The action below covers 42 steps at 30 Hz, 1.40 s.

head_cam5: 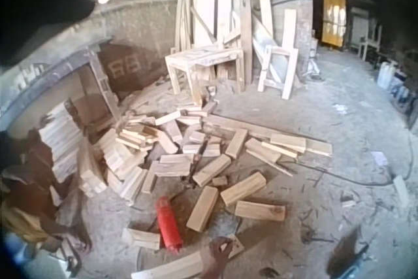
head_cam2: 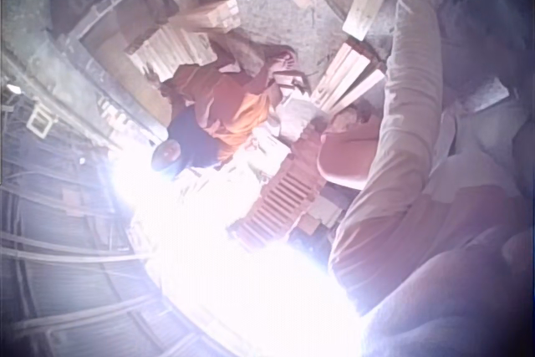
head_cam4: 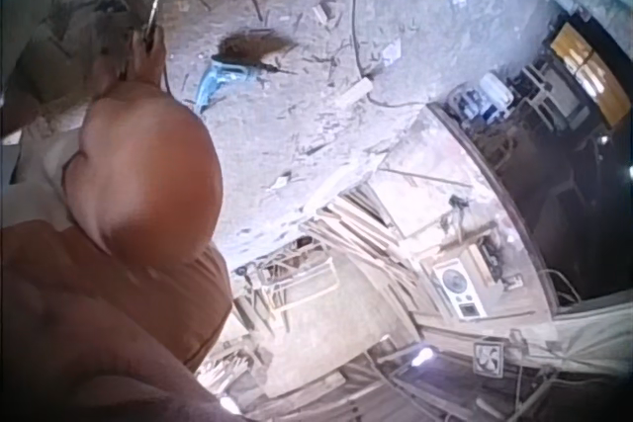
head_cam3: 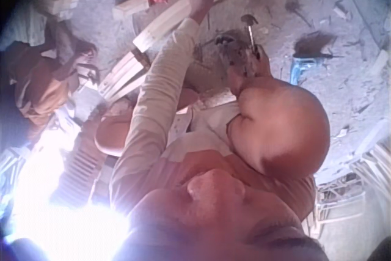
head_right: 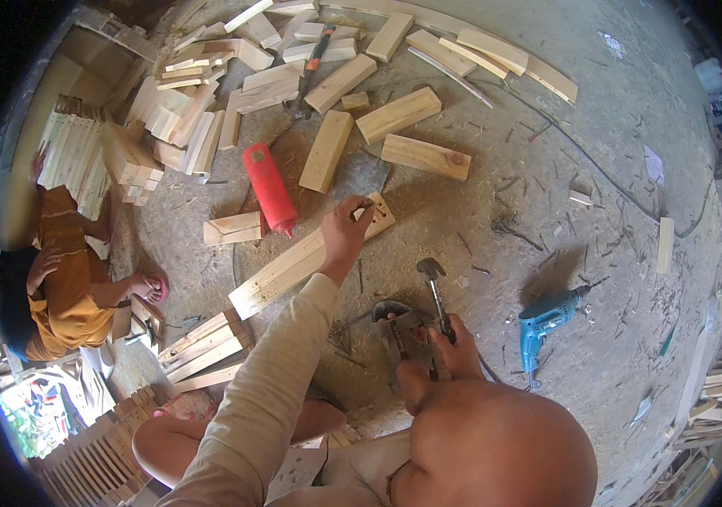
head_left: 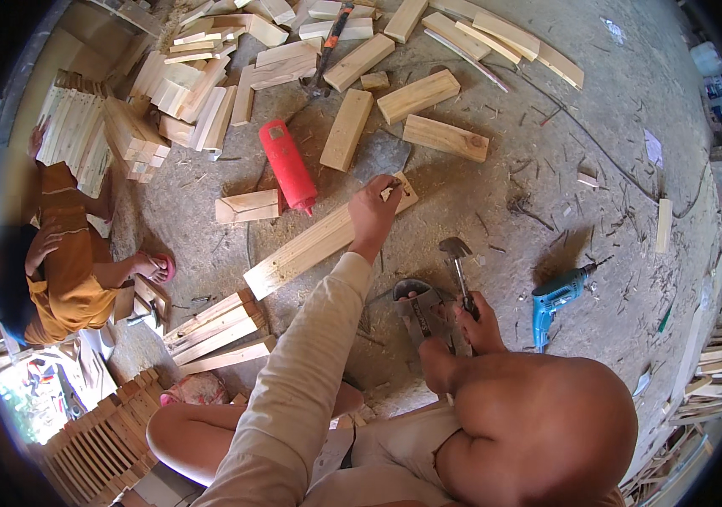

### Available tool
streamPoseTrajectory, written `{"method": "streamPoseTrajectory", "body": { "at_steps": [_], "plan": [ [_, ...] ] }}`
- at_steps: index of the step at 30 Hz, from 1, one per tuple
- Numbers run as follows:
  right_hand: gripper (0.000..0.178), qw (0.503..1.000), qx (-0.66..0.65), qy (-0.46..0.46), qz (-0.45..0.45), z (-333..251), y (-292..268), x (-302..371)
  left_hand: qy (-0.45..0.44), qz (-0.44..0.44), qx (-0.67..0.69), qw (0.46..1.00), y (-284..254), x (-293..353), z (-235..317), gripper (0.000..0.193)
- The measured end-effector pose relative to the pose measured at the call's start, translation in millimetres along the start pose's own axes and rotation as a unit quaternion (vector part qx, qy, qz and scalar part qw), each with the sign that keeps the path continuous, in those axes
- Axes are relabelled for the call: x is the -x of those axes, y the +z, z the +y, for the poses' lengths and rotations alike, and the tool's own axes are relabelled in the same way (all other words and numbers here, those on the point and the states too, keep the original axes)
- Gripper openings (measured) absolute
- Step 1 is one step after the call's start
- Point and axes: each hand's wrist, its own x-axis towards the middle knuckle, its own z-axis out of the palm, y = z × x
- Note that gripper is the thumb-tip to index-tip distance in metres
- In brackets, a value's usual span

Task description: The person assembles wooden frames by applying glue to the joints of wooden planks, fitting them together, and using a drill and hammer to secure the connections.

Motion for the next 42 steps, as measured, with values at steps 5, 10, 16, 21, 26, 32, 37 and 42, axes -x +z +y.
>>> {"method": "streamPoseTrajectory", "body": {
  "at_steps": [5, 10, 16, 21, 26, 32, 37, 42],
  "plan": [
    [0.027, 0.999, 0.004, 0.030, -0.010, -20, -4, -3, -0.001, -0.001, -0.017, 1.000, 2, 4, 1, 0.013],
    [0.029, 0.999, 0.028, -0.032, 0.015, -15, 0, -12, 0.007, 0.058, -0.040, 0.998, 20, 12, 3, 0.014],
    [0.032, 0.998, 0.039, -0.051, 0.023, -20, 3, -18, 0.073, 0.004, -0.039, 0.997, 15, 21, 0, 0.017],
    [0.032, 0.997, 0.023, -0.071, 0.032, -21, 9, -21, -0.091, -0.024, 0.034, 0.995, -14, 16, -34, 0.025],
    [0.032, 0.999, 0.012, -0.016, 0.029, -7, 11, -23, -0.355, -0.064, 0.523, 0.772, -43, 16, -38, 0.024],
    [0.032, 0.999, -0.004, -0.027, 0.031, -4, 12, -25, -0.358, -0.004, 0.674, 0.646, -43, 9, -37, 0.028],
    [0.031, 0.999, 0.007, -0.033, 0.038, -7, 9, -27, -0.332, -0.052, 0.651, 0.681, -36, 6, -32, 0.026],
    [0.030, 0.998, 0.016, -0.033, 0.043, -12, 8, -26, -0.282, -0.079, 0.427, 0.855, -36, 7, -25, 0.021]
  ]
}}
